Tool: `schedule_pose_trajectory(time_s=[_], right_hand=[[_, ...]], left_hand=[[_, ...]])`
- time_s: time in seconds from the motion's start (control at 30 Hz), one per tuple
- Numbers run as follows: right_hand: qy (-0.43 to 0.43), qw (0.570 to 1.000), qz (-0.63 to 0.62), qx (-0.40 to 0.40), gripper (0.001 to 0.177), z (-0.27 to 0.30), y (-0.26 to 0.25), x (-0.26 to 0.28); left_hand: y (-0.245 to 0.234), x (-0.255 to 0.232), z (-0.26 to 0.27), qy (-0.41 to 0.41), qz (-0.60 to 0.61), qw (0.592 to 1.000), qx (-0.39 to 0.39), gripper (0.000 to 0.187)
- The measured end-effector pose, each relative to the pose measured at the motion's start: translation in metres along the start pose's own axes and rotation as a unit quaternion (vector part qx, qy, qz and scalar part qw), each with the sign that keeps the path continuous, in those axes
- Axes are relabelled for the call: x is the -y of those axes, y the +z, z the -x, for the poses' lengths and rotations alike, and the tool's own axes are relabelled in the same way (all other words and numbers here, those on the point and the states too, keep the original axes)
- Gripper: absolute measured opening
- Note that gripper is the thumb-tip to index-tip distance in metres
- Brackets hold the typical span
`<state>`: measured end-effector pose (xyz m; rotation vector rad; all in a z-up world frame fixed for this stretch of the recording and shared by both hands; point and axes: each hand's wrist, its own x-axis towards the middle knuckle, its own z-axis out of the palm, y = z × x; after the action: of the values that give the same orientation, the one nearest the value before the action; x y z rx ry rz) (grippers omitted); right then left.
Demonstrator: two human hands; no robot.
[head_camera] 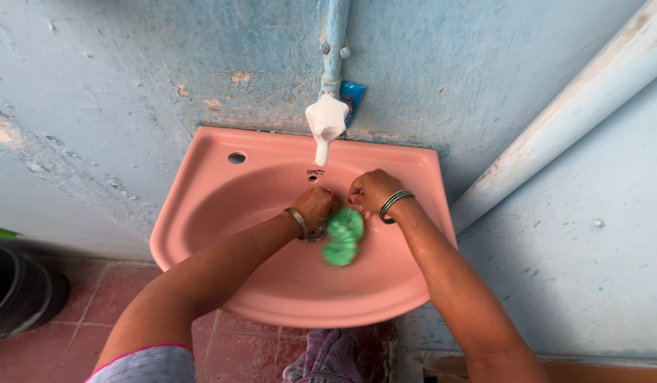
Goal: The person scrubs a pink wall-mounted sink with a green sponge, focusing on the basin and drain area. They rinse the sponge under running water from the tap and continue scrubbing the sink surfaces.
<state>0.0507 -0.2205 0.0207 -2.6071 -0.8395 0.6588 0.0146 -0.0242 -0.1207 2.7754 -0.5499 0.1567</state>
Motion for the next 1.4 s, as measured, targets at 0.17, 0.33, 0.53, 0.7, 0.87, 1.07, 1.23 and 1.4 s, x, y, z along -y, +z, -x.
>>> schedule_pose_trajectory(time_s=[0.17,0.33,0.53,0.7,0.87,1.07,1.23,1.4], right_hand=[[0.006,1.0,0.02,0.0,0.015,0.003,0.001,0.002],[0.024,0.999,0.041,0.015,0.017,0.003,0.0,0.008],[0.02,0.999,0.036,0.002,0.017,-0.001,0.001,0.002],[0.037,0.999,0.026,0.007,0.016,0.002,0.002,0.005],[0.02,0.997,0.07,-0.008,0.014,0.001,0.01,0.003],[0.004,0.996,0.077,-0.034,0.015,-0.003,0.013,-0.001],[0.027,0.997,0.068,-0.007,0.016,0.002,0.013,-0.001],[0.0,0.995,0.097,-0.033,0.017,-0.002,0.016,-0.001]], left_hand=[[-0.023,-0.039,0.008,-0.09,0.043,0.983,0.152,0.01],[-0.026,-0.039,0.002,-0.087,-0.082,0.991,0.061,0.019],[-0.035,-0.049,-0.004,-0.17,-0.057,0.952,0.247,0.017],[-0.026,-0.039,-0.016,-0.125,-0.15,0.973,0.123,0.014],[-0.037,-0.039,-0.003,-0.102,-0.058,0.97,0.213,0.019],[-0.028,-0.038,-0.009,-0.126,-0.139,0.972,0.138,0.015],[-0.035,-0.048,-0.008,-0.153,-0.115,0.967,0.17,0.035],[-0.033,-0.046,-0.007,-0.135,-0.103,0.971,0.166,0.031]])
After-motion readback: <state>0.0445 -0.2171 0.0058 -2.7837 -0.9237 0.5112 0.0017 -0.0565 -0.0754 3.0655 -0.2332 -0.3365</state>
